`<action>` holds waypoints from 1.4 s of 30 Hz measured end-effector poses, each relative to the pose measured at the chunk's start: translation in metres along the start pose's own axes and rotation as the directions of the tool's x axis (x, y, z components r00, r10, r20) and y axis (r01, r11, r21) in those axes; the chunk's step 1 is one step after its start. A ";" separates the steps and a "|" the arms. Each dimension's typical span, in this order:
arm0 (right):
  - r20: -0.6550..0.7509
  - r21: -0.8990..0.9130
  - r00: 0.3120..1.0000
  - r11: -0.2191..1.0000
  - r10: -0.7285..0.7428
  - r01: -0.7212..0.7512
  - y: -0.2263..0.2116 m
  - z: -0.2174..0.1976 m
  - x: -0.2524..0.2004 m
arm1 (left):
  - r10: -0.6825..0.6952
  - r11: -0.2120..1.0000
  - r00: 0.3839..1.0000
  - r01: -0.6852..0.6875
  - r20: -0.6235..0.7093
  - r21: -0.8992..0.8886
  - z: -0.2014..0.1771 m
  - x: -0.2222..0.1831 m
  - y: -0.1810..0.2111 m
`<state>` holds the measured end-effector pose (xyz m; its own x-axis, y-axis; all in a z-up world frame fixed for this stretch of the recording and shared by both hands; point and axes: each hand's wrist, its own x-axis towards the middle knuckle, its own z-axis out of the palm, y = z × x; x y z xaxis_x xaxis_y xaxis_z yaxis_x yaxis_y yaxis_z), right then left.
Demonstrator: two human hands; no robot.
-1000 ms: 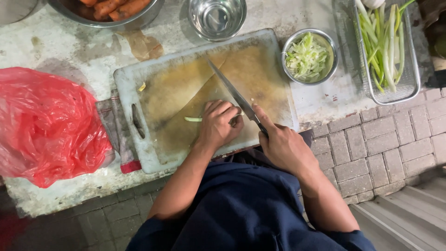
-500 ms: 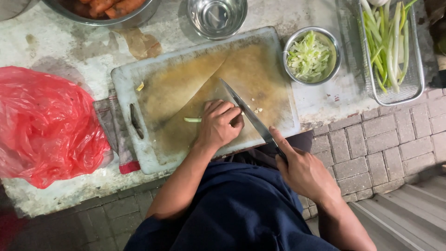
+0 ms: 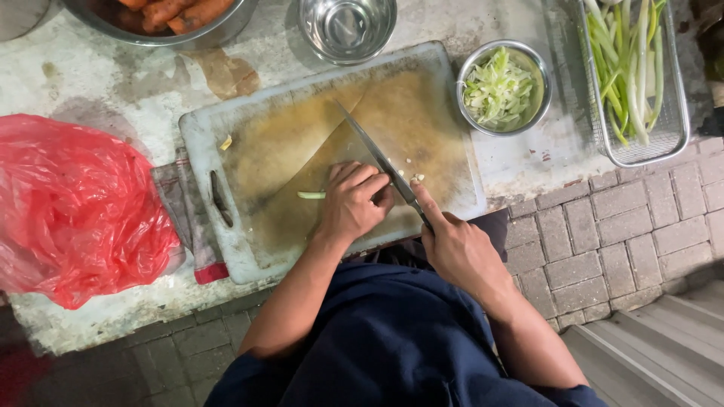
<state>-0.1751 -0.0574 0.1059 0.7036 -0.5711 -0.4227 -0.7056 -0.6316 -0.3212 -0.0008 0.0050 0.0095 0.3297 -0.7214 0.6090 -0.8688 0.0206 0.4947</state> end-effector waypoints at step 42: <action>-0.799 -0.348 0.475 0.928 -0.369 0.136 0.135 -0.026 -0.015 | 0.437 0.898 0.875 -0.437 0.208 -0.048 0.062 0.106 0.075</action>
<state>-0.2789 -0.1480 0.0908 0.6613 -0.4568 0.5950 -0.5299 -0.8459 -0.0605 -0.0535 -0.1131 0.0725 -0.1681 -0.7661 0.6203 -0.9068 0.3669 0.2075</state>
